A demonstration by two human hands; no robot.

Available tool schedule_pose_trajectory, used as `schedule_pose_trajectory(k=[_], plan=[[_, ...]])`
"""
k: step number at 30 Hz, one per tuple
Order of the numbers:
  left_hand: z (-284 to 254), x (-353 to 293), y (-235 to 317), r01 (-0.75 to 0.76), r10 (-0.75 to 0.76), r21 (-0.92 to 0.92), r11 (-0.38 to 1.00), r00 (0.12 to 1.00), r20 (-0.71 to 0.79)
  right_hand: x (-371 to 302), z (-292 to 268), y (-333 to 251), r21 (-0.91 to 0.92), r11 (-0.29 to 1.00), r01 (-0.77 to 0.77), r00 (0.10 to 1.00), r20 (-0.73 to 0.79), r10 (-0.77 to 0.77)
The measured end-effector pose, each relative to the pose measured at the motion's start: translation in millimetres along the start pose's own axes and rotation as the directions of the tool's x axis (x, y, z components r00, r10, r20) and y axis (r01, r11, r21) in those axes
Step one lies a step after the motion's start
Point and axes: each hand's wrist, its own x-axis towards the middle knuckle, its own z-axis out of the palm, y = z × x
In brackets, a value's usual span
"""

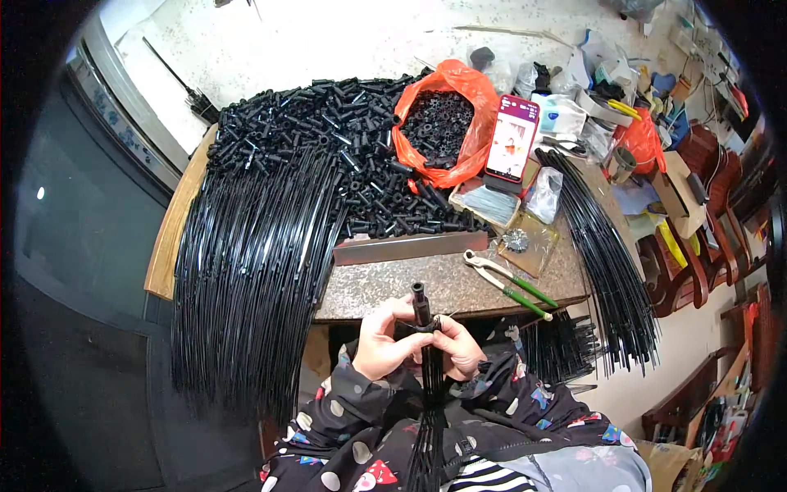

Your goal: Assembling and crimping connectors onto black cables at a workbench.

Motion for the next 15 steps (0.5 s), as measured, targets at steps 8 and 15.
schedule_pose_trajectory(k=[8, 15], plan=[[-13.6, 3.8, -6.7, 0.156, -0.028, -0.469, 0.869, 0.963, 0.268, -6.2, -2.9, -1.2, -0.014, 0.997, -0.079, 0.988, 0.132, 0.080], [5.4, 13.4, -12.1, 0.117, 0.315, -0.829, 0.547, 0.888, 0.334, -12.8, -6.9, 4.3, -0.182, 0.983, -0.004, 0.885, 0.458, 0.089]])
